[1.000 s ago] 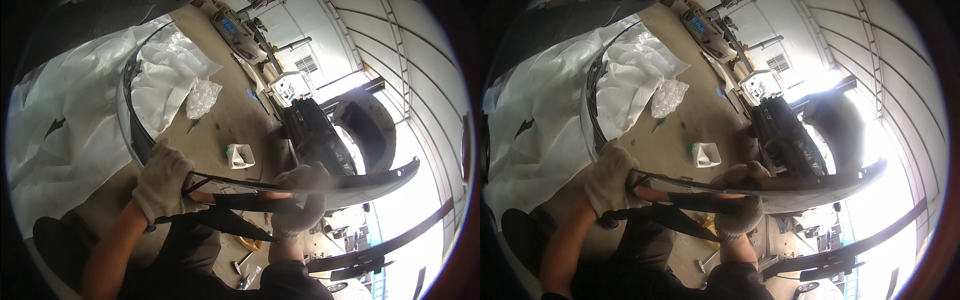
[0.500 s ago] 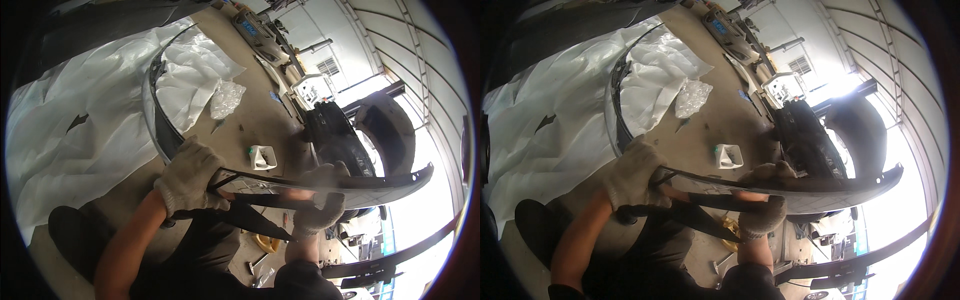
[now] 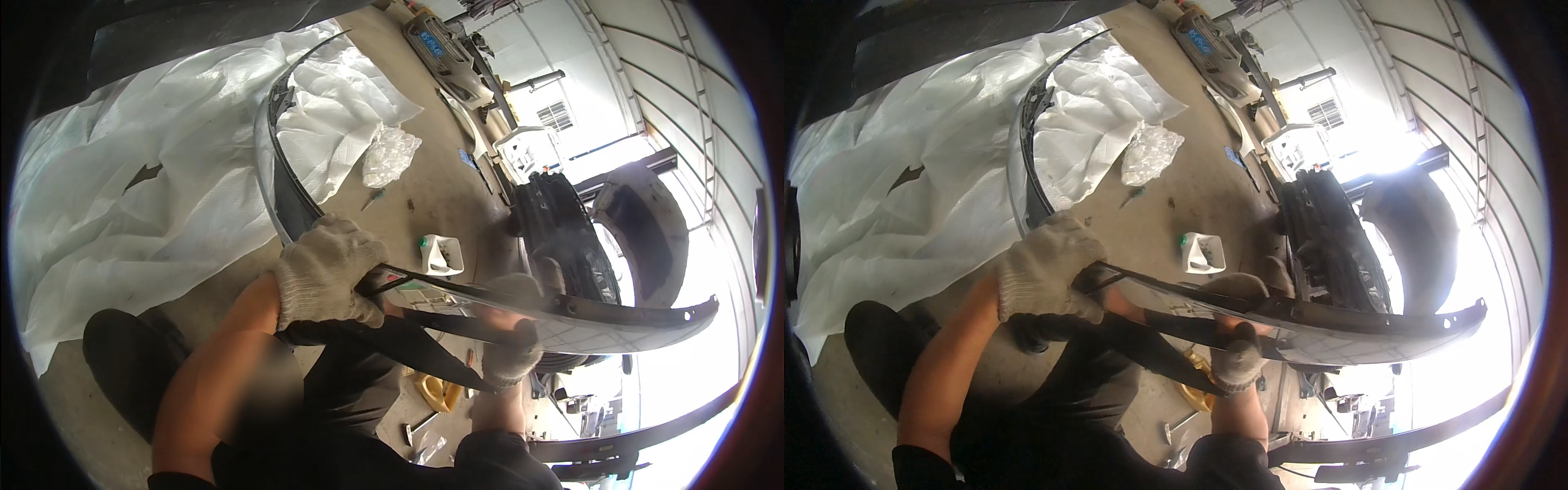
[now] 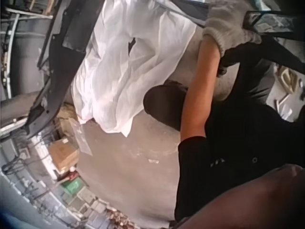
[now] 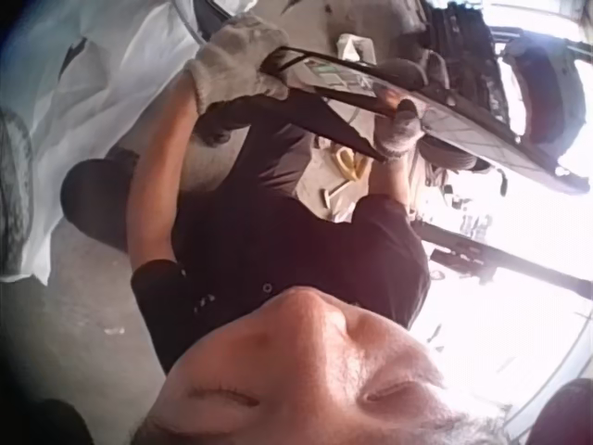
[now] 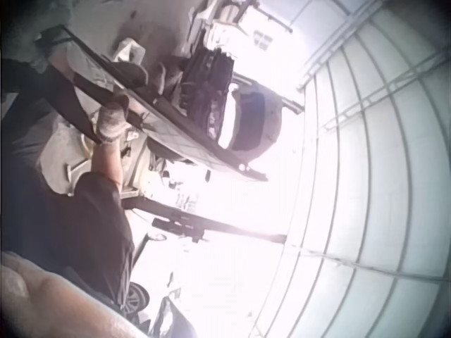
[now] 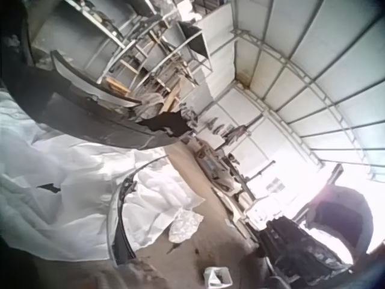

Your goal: The person uses a soldering iron to heat and separate a broken section of a black plastic car bumper. They then manipulate the plastic frame by hand to separate the pieces and inspect the internal structure.

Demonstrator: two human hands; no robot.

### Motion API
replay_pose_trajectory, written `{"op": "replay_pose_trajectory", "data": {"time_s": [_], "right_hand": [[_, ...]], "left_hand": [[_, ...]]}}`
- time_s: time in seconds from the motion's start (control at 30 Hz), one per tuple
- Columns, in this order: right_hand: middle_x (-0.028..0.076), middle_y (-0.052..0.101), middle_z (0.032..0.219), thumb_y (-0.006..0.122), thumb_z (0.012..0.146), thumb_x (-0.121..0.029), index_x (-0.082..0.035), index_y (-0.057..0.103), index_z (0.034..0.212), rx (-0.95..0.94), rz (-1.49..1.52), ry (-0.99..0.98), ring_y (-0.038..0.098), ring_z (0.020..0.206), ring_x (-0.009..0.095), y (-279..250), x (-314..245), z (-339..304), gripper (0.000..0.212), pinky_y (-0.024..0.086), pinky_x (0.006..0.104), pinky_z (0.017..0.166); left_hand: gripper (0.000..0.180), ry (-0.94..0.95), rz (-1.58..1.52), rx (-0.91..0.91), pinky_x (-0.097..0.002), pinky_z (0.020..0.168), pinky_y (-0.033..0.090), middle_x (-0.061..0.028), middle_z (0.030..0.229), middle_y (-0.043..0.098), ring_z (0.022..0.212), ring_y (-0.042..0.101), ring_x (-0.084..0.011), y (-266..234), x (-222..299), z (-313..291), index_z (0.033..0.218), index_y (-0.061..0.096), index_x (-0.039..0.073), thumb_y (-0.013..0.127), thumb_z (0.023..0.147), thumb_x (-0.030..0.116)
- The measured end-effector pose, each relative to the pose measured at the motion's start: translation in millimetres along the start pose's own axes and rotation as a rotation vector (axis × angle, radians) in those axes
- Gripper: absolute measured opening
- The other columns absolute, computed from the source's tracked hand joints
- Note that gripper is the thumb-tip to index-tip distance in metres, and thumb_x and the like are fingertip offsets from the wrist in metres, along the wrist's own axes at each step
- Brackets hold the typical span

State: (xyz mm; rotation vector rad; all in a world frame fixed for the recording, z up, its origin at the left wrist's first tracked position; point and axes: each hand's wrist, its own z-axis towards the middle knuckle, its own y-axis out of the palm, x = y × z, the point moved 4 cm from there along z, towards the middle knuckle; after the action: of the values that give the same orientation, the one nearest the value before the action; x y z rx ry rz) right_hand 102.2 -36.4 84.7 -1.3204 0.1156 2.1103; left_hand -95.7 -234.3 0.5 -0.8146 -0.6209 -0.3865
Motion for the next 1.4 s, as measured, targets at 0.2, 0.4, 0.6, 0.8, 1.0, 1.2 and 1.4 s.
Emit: {"op": "replay_pose_trajectory", "data": {"time_s": [0.2, 0.4, 0.6, 0.8, 1.0, 1.2, 1.4], "right_hand": [[0.014, 0.064, 0.107, 0.079, 0.081, -0.051, 0.006, 0.067, 0.104, -0.178, -0.174, 0.141, 0.063, 0.097, 0.023, 54.7, -26.8, 11.5, 0.062, 0.053, 0.036, 0.086], [0.013, 0.063, 0.118, 0.07, 0.095, -0.035, 0.002, 0.061, 0.123, -0.435, -0.237, 0.07, 0.062, 0.108, 0.023, 46.6, -20.6, 14.3, 0.047, 0.051, 0.0361, 0.094], [0.013, 0.064, 0.112, 0.083, 0.08, -0.046, 0.004, 0.056, 0.127, -0.363, -0.017, 0.352, 0.064, 0.109, 0.023, 58.0, -12.3, 10.6, 0.073, 0.053, 0.0358, 0.093], [0.018, 0.065, 0.127, 0.078, 0.089, -0.037, 0.003, 0.057, 0.13, -0.458, 0.228, 0.473, 0.066, 0.113, 0.025, 69.0, -8.6, 8.5, 0.061, 0.052, 0.0363, 0.099], [0.021, 0.065, 0.125, 0.078, 0.087, -0.04, 0.004, 0.054, 0.129, -0.436, -0.07, 0.27, 0.066, 0.112, 0.028, 49.3, 6.9, 9.3, 0.065, 0.051, 0.0402, 0.102], [0.023, 0.065, 0.122, 0.079, 0.085, -0.043, 0.005, 0.052, 0.128, -0.416, -0.393, 0.004, 0.066, 0.112, 0.032, 14.3, 18.3, 7.6, 0.07, 0.049, 0.0441, 0.106], [0.021, 0.066, 0.128, 0.083, 0.085, -0.036, 0.006, 0.057, 0.122, -0.412, -0.026, 0.47, 0.067, 0.115, 0.027, 55.1, -4.1, 4.2, 0.062, 0.054, 0.0389, 0.099]], "left_hand": [[0.059, -0.01, 0.007, 0.047, -0.043, 0.104, 0.042, -0.0105, 0.1, 0.07, 0.106, 0.063, -0.0323, 4.6, -4.2, -1.2, 0.101, 0.069, 0.007, 0.09, 0.061, 0.046], [0.061, -0.016, 0.05, -0.009, -0.043, 0.105, 0.042, -0.0112, 0.102, 0.07, 0.108, 0.062, -0.0327, 0.5, 0.9, 2.1, 0.102, 0.069, 0.006, 0.089, 0.061, 0.046], [0.06, -0.03, 0.043, -0.021, -0.0426, 0.106, 0.041, -0.0119, 0.102, 0.07, 0.108, 0.062, -0.0338, 1.6, 2.1, 3.1, 0.102, 0.069, 0.006, 0.088, 0.063, 0.047], [0.059, -0.041, 0.032, -0.015, -0.0439, 0.107, 0.04, -0.0125, 0.105, 0.069, 0.11, 0.061, -0.0341, 4.3, 7.6, 3.5, 0.104, 0.068, 0.006, 0.087, 0.066, 0.048], [0.059, -0.032, 0.065, -0.012, -0.0451, 0.108, 0.039, -0.0113, 0.106, 0.068, 0.11, 0.06, -0.0331, 5.2, 9.9, 2.1, 0.107, 0.066, 0.007, 0.085, 0.07, 0.049], [0.057, -0.047, 0.029, -0.051, -0.0449, 0.107, 0.04, -0.0109, 0.105, 0.068, 0.11, 0.061, -0.0333, 5.2, 11.0, 3.6, 0.107, 0.065, 0.008, 0.087, 0.07, 0.044], [0.049, 0.009, -0.041, 0.061, -0.0445, 0.101, 0.043, -0.0101, 0.089, 0.066, 0.097, 0.064, -0.0321, 10.3, 6.7, 1.7, 0.094, 0.065, 0.008, 0.09, 0.062, 0.035]]}}
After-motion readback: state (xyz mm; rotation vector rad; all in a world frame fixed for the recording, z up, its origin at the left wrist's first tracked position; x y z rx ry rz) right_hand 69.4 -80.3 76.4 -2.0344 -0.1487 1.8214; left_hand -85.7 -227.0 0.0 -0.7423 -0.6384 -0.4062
